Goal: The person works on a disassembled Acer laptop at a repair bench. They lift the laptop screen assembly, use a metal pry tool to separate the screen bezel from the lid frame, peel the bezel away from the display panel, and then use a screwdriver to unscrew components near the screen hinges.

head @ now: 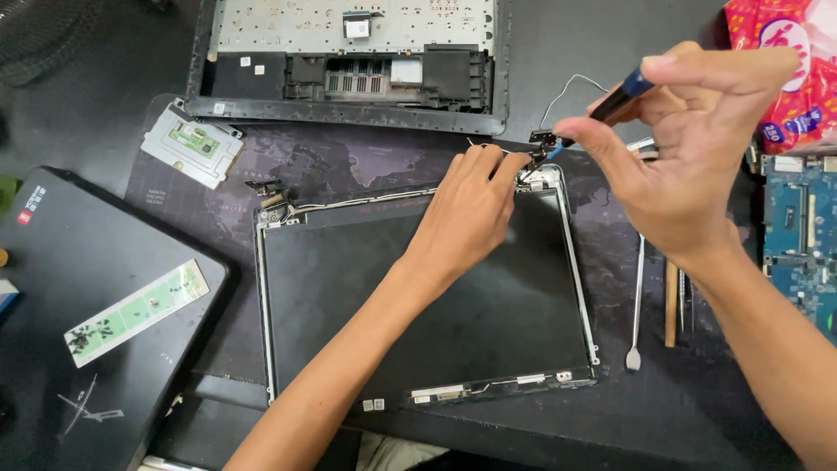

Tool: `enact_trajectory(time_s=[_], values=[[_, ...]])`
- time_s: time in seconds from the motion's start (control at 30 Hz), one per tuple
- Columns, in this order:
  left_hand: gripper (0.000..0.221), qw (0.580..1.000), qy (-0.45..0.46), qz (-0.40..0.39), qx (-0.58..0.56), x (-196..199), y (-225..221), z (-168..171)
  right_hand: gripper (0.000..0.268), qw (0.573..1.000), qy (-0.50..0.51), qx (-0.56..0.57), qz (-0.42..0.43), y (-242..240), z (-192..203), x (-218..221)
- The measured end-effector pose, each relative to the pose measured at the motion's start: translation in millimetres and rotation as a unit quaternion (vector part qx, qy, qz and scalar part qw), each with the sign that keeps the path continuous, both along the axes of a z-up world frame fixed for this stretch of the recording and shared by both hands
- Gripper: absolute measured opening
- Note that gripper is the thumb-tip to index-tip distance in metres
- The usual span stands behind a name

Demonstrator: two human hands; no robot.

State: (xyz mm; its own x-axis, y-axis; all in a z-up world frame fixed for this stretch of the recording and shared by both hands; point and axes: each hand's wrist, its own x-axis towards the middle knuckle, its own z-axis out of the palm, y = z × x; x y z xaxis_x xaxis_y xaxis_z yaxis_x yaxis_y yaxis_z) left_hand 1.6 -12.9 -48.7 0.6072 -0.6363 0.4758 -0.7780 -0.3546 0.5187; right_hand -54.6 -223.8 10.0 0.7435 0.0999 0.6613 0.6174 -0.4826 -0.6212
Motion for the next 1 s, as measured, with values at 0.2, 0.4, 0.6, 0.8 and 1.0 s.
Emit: enact_trajectory(time_s=[0.2, 0.4, 0.6, 0.8, 1.0], values=[[0.037, 0.998, 0.047, -0.04, 0.004, -14.0, 7.5, 11.7, 0.049, 0.996, 0.031, 0.08, 0.038, -6.4, -0.5, -9.3], [0.039, 0.997, 0.059, -0.055, -0.018, -17.8, 17.0, 13.4, 0.043, 0.991, 0.119, 0.021, 0.048, -6.5, 44.4, -12.8], [0.035, 0.996, 0.082, -0.035, -0.019, -18.7, 15.4, 12.6, 0.039, 0.993, 0.103, 0.017, 0.055, 5.7, 55.6, -3.8], [0.028, 0.981, 0.183, -0.052, -0.045, -13.7, 15.4, 21.1, 0.042, 0.994, 0.08, 0.063, 0.049, 0.2, 38.2, -14.6], [0.031, 0.916, 0.32, -0.156, -0.181, -11.3, 6.3, 46.6, 0.022, 0.975, 0.15, 0.112, 0.123, 9.1, 33.4, -14.3]])
